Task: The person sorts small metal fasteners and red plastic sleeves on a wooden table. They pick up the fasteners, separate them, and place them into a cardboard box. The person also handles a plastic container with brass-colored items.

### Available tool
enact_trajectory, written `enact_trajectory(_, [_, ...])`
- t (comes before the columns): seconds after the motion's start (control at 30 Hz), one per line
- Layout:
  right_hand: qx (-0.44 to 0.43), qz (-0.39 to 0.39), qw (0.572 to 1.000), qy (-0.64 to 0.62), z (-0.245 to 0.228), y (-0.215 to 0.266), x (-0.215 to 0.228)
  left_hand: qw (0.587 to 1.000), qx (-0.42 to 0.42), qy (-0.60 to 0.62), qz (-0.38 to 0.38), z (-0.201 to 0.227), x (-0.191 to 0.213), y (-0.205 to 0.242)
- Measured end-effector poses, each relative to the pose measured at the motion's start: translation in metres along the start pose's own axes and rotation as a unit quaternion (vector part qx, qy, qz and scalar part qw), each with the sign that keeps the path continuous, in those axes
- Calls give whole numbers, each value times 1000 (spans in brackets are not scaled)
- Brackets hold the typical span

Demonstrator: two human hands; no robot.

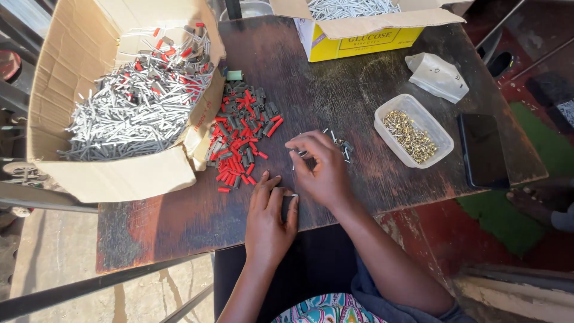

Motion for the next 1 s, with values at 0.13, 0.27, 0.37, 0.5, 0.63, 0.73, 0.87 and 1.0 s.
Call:
enact_trajectory(0.13, [-33,29,991,129,32,8,73,1000,11,9,-3,0,0,-1])
enact_trajectory(0.27, [-47,-39,987,150,39,9,88,1000,14,1,-9,-1,-3,-2])
enact_trajectory(0.37, [-45,-88,983,156,46,15,77,1000,15,1,-8,0,-4,-2])
enact_trajectory(0.5, [-33,-84,979,184,57,18,66,1000,22,11,-9,1,0,-3])
enact_trajectory(0.63, [-41,-51,983,173,54,18,69,1000,10,3,-17,3,-1,-5])
enact_trajectory(0.73, [-71,-28,990,120,46,19,76,999,19,-9,-24,3,-9,-3])
enact_trajectory(0.87, [-41,4,993,112,44,18,78,998,30,-12,-46,17,-22,-13])
enact_trajectory(1.0, [-62,5,995,78,51,20,75,994,23,-50,-95,33,-35,-24])
Point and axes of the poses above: each hand's wrist, its own y-axis away from the middle knuckle, its own x-axis out of the back of the hand, z = x × y, the point moved 8 cm from there along -y, towards the middle knuckle, and after that the axes turned 5 degrees about z, right-handed, at the moved point
